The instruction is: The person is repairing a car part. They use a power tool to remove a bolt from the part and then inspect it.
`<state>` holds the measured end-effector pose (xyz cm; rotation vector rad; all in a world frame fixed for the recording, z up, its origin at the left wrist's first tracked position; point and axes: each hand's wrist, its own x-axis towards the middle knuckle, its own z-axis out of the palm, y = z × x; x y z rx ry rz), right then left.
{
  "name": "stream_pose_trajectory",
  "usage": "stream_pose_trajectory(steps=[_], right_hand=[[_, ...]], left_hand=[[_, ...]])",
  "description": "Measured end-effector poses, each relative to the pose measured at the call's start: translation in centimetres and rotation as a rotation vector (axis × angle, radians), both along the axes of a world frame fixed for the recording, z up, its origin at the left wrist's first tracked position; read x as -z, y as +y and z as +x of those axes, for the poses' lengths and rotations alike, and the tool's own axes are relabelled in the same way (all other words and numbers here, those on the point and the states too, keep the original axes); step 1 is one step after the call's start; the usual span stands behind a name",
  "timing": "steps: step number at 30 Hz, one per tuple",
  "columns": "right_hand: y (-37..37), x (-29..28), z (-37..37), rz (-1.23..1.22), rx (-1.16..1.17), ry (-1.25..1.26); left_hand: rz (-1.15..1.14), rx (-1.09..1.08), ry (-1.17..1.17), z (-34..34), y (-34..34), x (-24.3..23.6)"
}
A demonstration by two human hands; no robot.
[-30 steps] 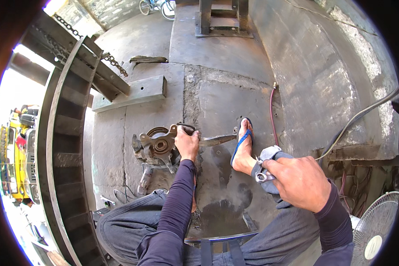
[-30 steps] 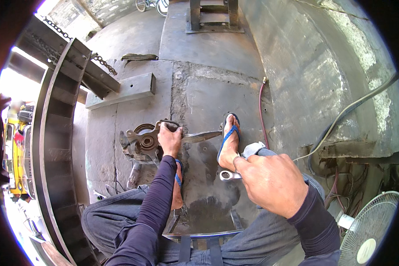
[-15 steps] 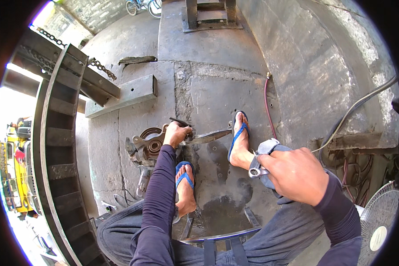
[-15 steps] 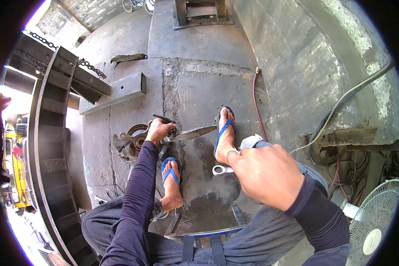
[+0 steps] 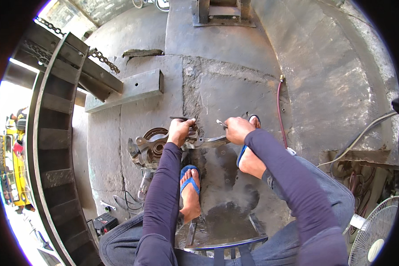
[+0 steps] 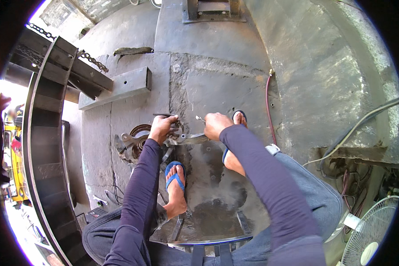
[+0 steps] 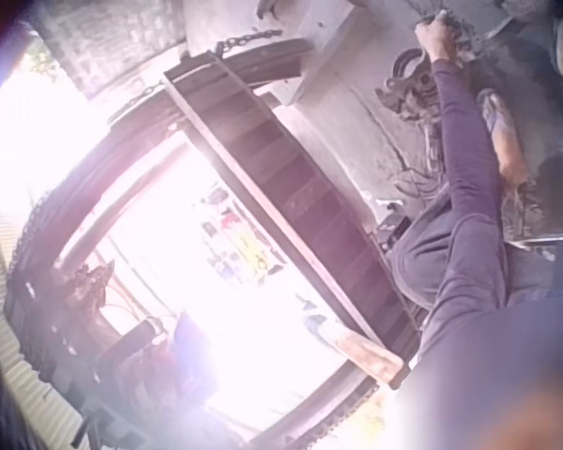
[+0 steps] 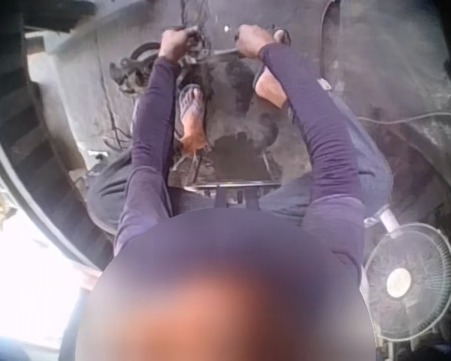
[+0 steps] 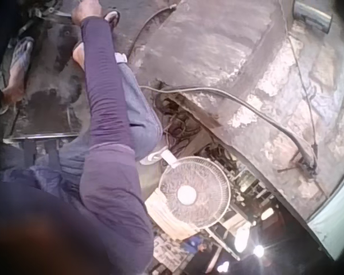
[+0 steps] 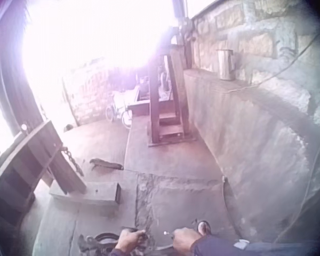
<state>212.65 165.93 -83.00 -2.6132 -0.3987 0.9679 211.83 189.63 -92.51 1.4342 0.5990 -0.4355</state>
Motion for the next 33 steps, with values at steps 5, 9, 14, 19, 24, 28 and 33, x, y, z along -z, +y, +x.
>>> stream_pose_trajectory(steps=[5, 9, 14, 19, 24, 28, 33], right_hand=[[2.8, 5.9, -2.0, 0.122, 0.119, 0.077], [2.2, 6.3, -1.9, 0.123, -0.012, 0.167], [2.9, 6.2, -3.5, 0.067, 0.007, -0.111], [4.2, 5.6, -4.9, 0.128, -0.011, -0.234], [5.0, 5.1, -6.2, 0.147, 0.063, -0.237], [4.6, 6.2, -7.1, 0.176, 0.088, -0.204], [3.8, 7.5, -6.7, 0.194, 0.078, -0.192]], left_hand=[[0.029, 0.079, 0.03, -0.1, -0.6, 0.2], [-0.026, 0.044, 0.052, -0.7, -0.2, -0.1], [-0.044, 0.047, 0.013, -0.9, -0.4, -0.2], [0.013, 0.118, -0.115, -0.3, -1.1, -0.6], [-0.035, -0.025, -0.328, 2.0, -2.3, -3.2], [-0.196, -0.157, -0.55, 4.5, -1.9, -7.1], [-0.348, -0.134, -0.622, 5.2, 0.1, -13.7]])
